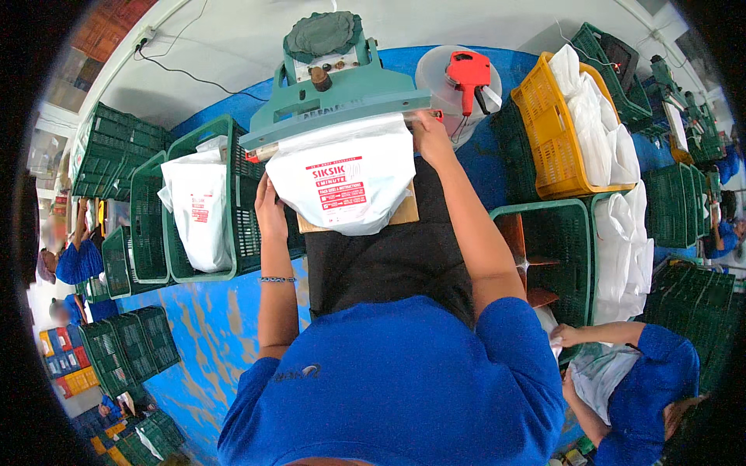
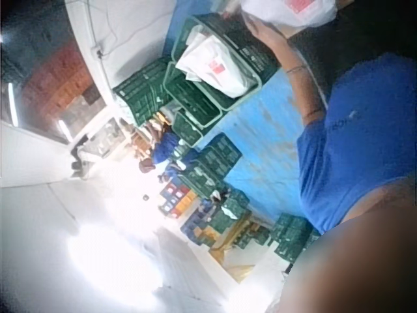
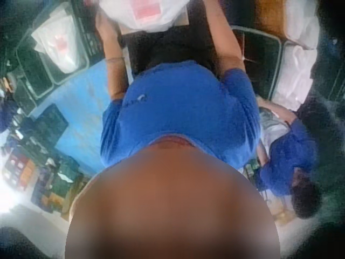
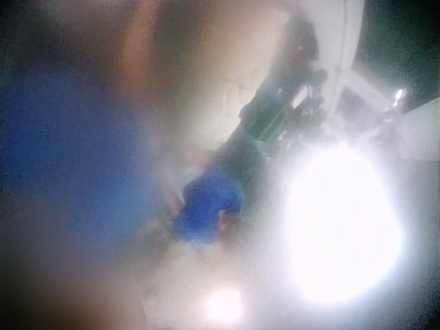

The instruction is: The person repeatedly picks white plastic bags from a green basket, places them on a heat-sealing machine, and seals them using a red handheld heat gun. Sealed bags are placed into a yellow basket. The process is repeated continuously throughout the clip.

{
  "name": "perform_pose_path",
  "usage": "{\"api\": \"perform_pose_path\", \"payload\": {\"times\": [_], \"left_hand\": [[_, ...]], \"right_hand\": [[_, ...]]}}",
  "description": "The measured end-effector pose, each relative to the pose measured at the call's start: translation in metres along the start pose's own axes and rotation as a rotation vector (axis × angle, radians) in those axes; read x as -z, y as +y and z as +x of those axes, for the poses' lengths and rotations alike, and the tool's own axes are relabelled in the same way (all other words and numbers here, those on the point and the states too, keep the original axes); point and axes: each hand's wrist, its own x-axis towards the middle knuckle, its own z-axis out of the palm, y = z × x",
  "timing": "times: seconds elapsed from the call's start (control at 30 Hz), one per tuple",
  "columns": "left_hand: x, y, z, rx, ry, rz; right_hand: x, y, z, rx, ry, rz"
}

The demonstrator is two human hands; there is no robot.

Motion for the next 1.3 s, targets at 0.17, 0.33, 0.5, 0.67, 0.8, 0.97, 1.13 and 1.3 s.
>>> {"api": "perform_pose_path", "payload": {"times": [0.17, 0.33, 0.5, 0.67, 0.8, 0.97, 1.13, 1.3], "left_hand": [[0.005, 0.004, 0.015, 0.153, -0.024, -0.015], [0.003, 0.000, 0.039, -0.145, -0.195, -0.002], [0.000, -0.010, 0.084, -0.146, -0.112, 0.035], [0.003, -0.014, 0.109, -0.061, -0.260, 0.165], [0.005, -0.004, 0.086, 0.075, -0.185, -0.097], [0.004, 0.021, 0.031, 0.412, -0.225, -0.476], [0.001, 0.026, 0.039, 0.366, -0.531, -0.414], [0.034, 0.016, 0.023, 0.294, -0.374, 0.007]], "right_hand": [[-0.003, -0.003, 0.021, -0.345, -0.088, 0.424], [0.002, -0.030, -0.033, -0.340, 0.129, 0.737], [-0.011, -0.041, -0.069, -0.490, 0.289, 0.630], [-0.005, -0.045, -0.071, -0.493, 0.265, 0.628], [-0.006, -0.050, -0.070, -0.504, 0.246, 0.614], [-0.014, -0.071, -0.056, -0.546, 0.153, 0.714], [-0.031, -0.100, -0.037, -0.403, 0.032, 0.575], [-0.028, -0.126, -0.068, -0.196, -0.173, 0.380]]}}
